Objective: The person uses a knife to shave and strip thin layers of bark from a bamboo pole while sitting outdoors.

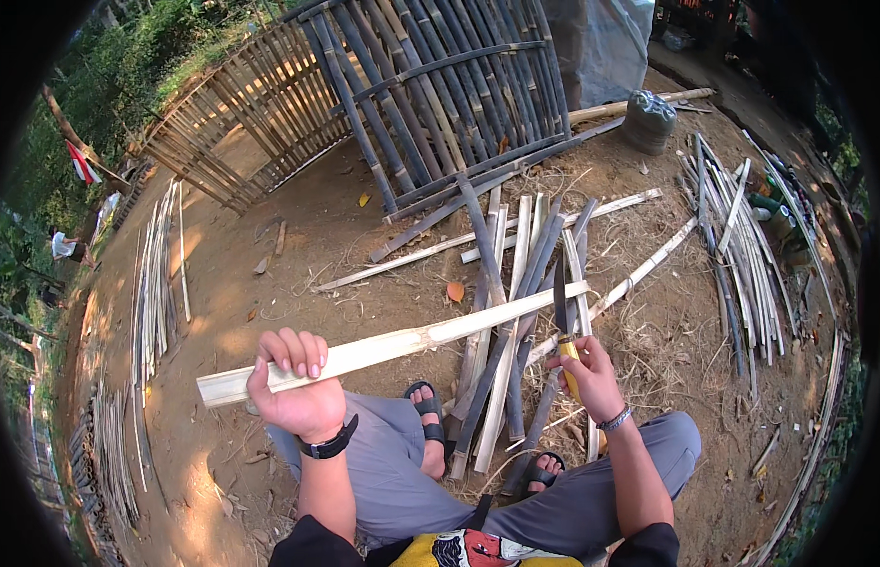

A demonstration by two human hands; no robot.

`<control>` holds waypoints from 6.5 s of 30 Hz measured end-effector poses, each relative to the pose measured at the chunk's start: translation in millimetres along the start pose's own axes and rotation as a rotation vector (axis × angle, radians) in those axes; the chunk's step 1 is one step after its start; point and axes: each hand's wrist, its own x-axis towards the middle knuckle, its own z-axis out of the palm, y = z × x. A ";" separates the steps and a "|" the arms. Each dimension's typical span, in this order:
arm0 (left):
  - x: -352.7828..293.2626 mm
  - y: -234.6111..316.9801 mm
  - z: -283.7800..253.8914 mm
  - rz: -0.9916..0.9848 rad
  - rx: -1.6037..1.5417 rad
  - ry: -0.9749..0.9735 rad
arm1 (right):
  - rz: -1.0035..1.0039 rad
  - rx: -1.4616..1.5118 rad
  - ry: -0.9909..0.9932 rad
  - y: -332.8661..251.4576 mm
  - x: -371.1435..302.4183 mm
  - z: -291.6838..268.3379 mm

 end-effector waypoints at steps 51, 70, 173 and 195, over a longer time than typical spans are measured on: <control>-23.1 -39.2 3.7 -0.096 -0.063 0.109 | -0.330 -1.017 0.110 56.4 35.2 51.6; -23.1 -39.2 -1.6 -0.127 -0.051 0.129 | -0.286 -0.977 0.177 87.1 65.6 26.4; -12.0 -29.9 -25.2 -0.134 0.010 0.206 | -0.137 -0.982 0.333 155.1 142.6 -42.7; -5.5 -31.6 -19.8 -0.120 0.080 0.217 | 0.018 -0.991 0.402 193.0 185.8 -93.9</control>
